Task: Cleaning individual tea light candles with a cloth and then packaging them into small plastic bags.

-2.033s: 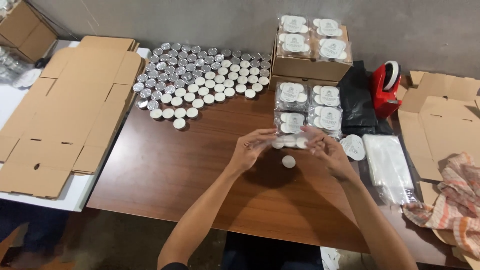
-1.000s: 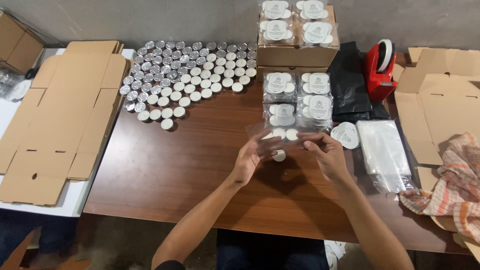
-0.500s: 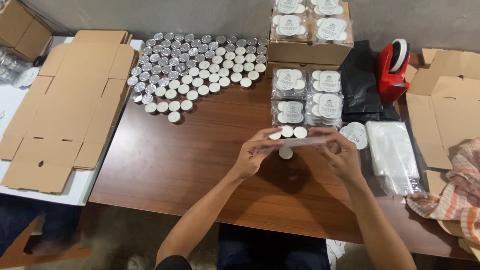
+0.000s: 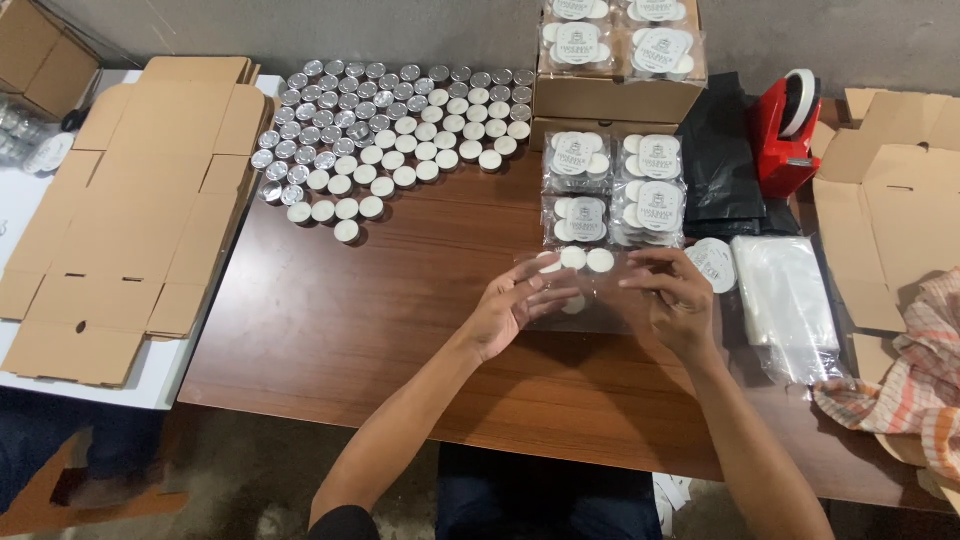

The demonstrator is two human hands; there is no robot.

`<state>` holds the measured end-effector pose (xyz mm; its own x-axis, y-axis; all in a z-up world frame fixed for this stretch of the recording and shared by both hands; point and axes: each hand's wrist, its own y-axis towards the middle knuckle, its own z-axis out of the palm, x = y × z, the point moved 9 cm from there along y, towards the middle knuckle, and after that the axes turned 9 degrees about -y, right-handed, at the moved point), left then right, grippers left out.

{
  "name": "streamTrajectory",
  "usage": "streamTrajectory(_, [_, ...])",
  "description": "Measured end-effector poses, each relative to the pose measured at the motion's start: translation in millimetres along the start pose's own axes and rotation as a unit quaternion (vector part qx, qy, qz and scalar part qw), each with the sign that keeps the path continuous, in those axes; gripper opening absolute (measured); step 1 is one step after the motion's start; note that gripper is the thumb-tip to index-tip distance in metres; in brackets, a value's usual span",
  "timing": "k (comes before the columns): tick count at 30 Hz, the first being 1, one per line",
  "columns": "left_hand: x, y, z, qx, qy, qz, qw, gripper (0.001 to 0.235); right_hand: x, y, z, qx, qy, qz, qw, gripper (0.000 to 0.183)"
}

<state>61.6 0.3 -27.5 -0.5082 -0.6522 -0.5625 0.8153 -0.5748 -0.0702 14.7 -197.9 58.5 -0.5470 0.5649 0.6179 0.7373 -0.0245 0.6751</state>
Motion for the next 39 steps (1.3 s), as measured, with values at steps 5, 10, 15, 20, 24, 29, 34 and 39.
streamTrajectory(5, [-3.2, -6.4, 9.6, 0.000, 0.042, -0.016, 0.999, 0.039, -32.3, -5.3, 11.9, 0.103, 0.113, 0.103, 0.983, 0.037])
streamTrajectory(10, [-7.5, -3.3, -1.2, -0.039, 0.067, 0.015, 0.997, 0.033, -41.0, -12.7, 21.6, 0.131, 0.197, 0.132, 0.963, 0.038])
streamTrajectory(15, [-16.3, -5.3, 0.4, -0.057, 0.070, 0.053, 0.994, 0.035, -40.1, -16.0, 18.1, 0.075, 0.185, 0.191, 0.961, 0.017])
streamTrajectory(20, [-10.4, 8.6, -30.2, -0.064, 0.126, 0.090, 0.986, 0.023, -79.1, -31.8, 20.6, 0.023, 0.311, 0.293, 0.904, 0.023])
streamTrajectory(24, [-24.6, -4.6, 1.3, -0.034, 0.186, 0.128, 0.974, 0.017, -64.6, -30.1, 21.9, 0.049, 0.323, 0.333, 0.884, 0.024])
streamTrajectory(29, [-33.4, -17.0, 30.0, -0.026, 0.209, 0.158, 0.965, 0.012, -92.1, -44.0, 23.7, 0.042, 0.322, 0.331, 0.886, 0.012])
streamTrajectory(34, [-38.6, -17.5, 26.6, -0.051, 0.214, 0.164, 0.962, 0.012, -65.3, -29.0, 22.5, 0.041, 0.379, 0.326, 0.865, 0.023])
streamTrajectory(39, [-35.6, -9.5, 9.4, -0.065, 0.226, 0.180, 0.955, 0.013, -63.9, -33.0, 24.9, 0.073, 0.296, 0.281, 0.910, 0.030])
